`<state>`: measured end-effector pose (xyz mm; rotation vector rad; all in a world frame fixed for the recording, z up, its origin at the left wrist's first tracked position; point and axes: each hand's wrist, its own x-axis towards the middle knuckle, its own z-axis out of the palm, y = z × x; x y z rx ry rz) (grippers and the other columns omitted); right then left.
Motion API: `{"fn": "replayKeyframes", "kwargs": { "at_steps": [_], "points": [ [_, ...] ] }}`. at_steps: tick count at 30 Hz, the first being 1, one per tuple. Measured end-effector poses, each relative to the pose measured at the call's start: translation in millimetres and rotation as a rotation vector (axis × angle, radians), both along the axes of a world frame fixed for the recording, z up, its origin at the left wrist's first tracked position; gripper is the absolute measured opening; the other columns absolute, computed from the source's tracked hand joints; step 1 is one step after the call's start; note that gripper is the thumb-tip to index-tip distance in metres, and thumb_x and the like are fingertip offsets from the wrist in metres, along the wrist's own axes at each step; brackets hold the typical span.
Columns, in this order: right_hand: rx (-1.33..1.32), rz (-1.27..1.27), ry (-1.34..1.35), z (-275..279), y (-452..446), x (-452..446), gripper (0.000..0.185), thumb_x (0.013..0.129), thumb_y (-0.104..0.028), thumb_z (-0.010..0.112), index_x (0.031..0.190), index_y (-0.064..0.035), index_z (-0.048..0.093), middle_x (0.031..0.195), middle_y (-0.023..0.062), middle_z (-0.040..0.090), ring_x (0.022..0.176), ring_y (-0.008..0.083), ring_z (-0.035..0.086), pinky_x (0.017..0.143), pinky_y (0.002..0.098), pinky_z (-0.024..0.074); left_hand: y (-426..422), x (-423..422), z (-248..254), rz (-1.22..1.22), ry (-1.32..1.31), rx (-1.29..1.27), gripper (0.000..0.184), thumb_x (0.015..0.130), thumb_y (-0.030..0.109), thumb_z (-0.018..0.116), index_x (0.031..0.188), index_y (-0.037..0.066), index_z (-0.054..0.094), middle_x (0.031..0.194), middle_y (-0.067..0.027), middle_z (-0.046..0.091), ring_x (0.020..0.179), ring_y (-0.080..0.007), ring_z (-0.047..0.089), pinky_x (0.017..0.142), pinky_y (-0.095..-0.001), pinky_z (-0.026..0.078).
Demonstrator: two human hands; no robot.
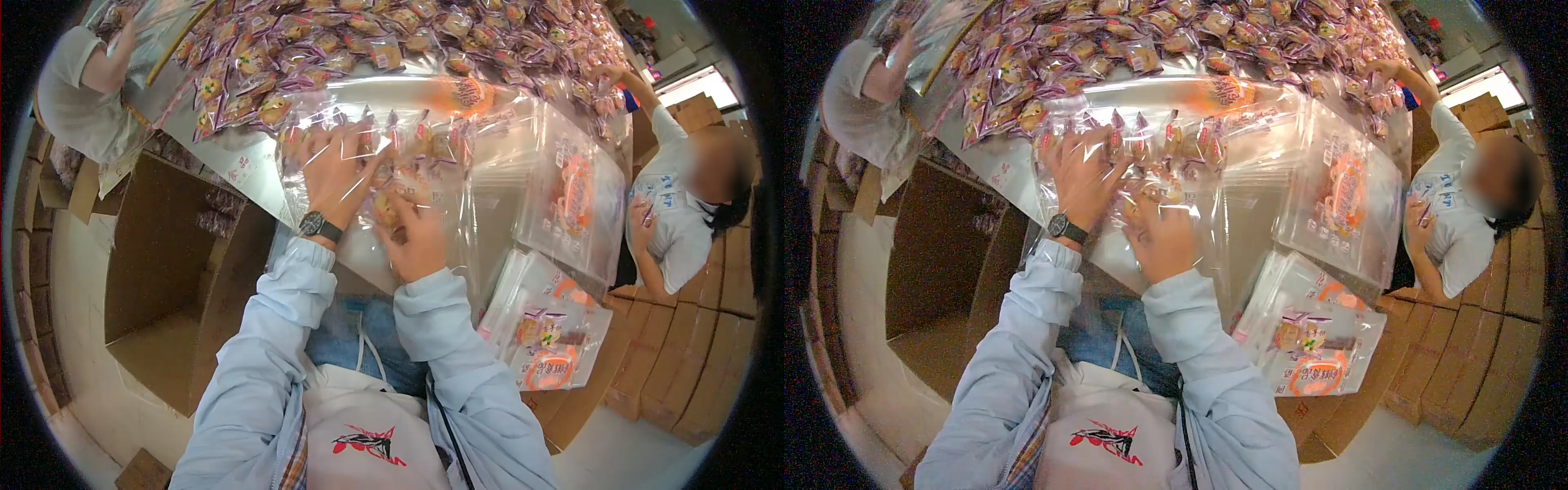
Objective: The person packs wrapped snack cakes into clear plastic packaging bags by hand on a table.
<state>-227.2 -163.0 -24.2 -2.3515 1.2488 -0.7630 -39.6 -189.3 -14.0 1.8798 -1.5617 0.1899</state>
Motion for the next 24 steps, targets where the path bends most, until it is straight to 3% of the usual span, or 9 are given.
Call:
{"fn": "replayKeyframes", "kwargs": {
  "at_steps": [4, 7, 8, 11, 14, 17, 18, 22, 24],
  "points": [
    [0.365, -0.037, -0.407, -25, -4, -20, 0.059, 0.095, -0.024, 0.076, 0.146, -0.0057, 0.053, 0.116, 0.0145, 0.068, 0.102, 0.0293, 0.067, 0.086, 0.0436, 0.0549, 4, 7, 5, -0.046, 0.099, -0.041, 0.055, 0.084, 0.042, 0.079, 0.129, 0.012, 0.069, 0.126, -0.0063, 0.07, 0.128, -0.0298, 0.055, 0.113, -0.0489, 0.029],
    [0.439, -0.128, -0.791, -8, 5, -13, 0.05, 0.103, -0.02, 0.066, 0.148, -0.0046, 0.049, 0.115, 0.014, 0.068, 0.107, 0.0227, 0.066, 0.092, 0.0383, 0.0552, 6, 11, -1, -0.019, 0.041, -0.073, 0.055, 0.085, 0.04, 0.079, 0.13, 0.011, 0.068, 0.132, -0.0085, 0.068, 0.134, -0.0307, 0.052, 0.116, -0.0503, 0.028],
    [0.617, -0.17, -0.904, 0, 9, -5, 0.047, 0.105, -0.02, 0.063, 0.146, -0.0025, 0.049, 0.119, 0.0159, 0.066, 0.107, 0.0229, 0.066, 0.096, 0.0364, 0.0542, 7, 11, -3, -0.01, 0.028, -0.075, 0.054, 0.084, 0.038, 0.079, 0.13, 0.011, 0.068, 0.134, -0.0089, 0.067, 0.134, -0.0309, 0.052, 0.117, -0.0509, 0.028],
    [0.299, 0.009, -0.725, -6, 2, 16, 0.043, 0.106, -0.021, 0.063, 0.143, -0.0031, 0.05, 0.124, 0.0159, 0.065, 0.11, 0.0231, 0.065, 0.097, 0.0371, 0.0534, 10, 14, -5, -0.01, -0.01, -0.067, 0.049, 0.083, 0.031, 0.077, 0.128, 0.012, 0.07, 0.138, -0.0097, 0.065, 0.133, -0.0316, 0.052, 0.119, -0.0529, 0.027],
    [0.233, 0.048, -0.756, -23, -18, 26, 0.053, 0.096, -0.027, 0.078, 0.137, -0.0032, 0.054, 0.13, 0.0158, 0.063, 0.116, 0.0268, 0.063, 0.099, 0.0406, 0.0527, 12, 21, -5, -0.043, -0.014, -0.06, 0.041, 0.085, 0.021, 0.07, 0.125, 0.014, 0.073, 0.135, -0.0095, 0.065, 0.129, -0.0321, 0.054, 0.121, -0.0543, 0.025],
    [-0.034, 0.215, -0.549, -8, -42, 37, 0.073, 0.078, -0.033, 0.092, 0.135, -0.0037, 0.057, 0.132, 0.0165, 0.063, 0.121, 0.0331, 0.061, 0.101, 0.0441, 0.051, 9, 22, -17, -0.033, 0.055, -0.095, 0.04, 0.087, 0.014, 0.063, 0.126, 0.017, 0.073, 0.135, -0.0091, 0.065, 0.129, -0.0321, 0.053, 0.122, -0.0527, 0.025],
    [-0.209, 0.247, -0.409, -5, -53, 37, 0.081, 0.066, -0.031, 0.097, 0.132, -0.0046, 0.059, 0.134, 0.0181, 0.062, 0.121, 0.0377, 0.059, 0.102, 0.0466, 0.05, 5, 22, -21, -0.015, 0.083, -0.1, 0.04, 0.088, 0.012, 0.062, 0.125, 0.018, 0.073, 0.135, -0.0088, 0.065, 0.129, -0.032, 0.053, 0.122, -0.0523, 0.025],
    [-0.032, 0.183, -0.45, -5, -66, 49, 0.072, 0.071, -0.024, 0.092, 0.132, -0.0062, 0.058, 0.129, 0.0177, 0.063, 0.118, 0.0377, 0.061, 0.103, 0.0467, 0.0492, 0, 23, -27, 0.031, 0.173, -0.128, 0.037, 0.087, 0.01, 0.063, 0.12, 0.02, 0.077, 0.137, -0.0084, 0.065, 0.13, -0.0312, 0.053, 0.121, -0.0502, 0.027],
    [-0.025, 0.165, -0.555, -19, -68, 55, 0.07, 0.071, -0.018, 0.091, 0.131, -0.0045, 0.057, 0.128, 0.0148, 0.063, 0.121, 0.0365, 0.06, 0.104, 0.0465, 0.0496, 6, 21, -15, -0.003, 0.067, -0.088, 0.035, 0.085, 0.011, 0.066, 0.117, 0.018, 0.078, 0.137, -0.0092, 0.064, 0.13, -0.0309, 0.053, 0.119, -0.0495, 0.029]
  ]
}}
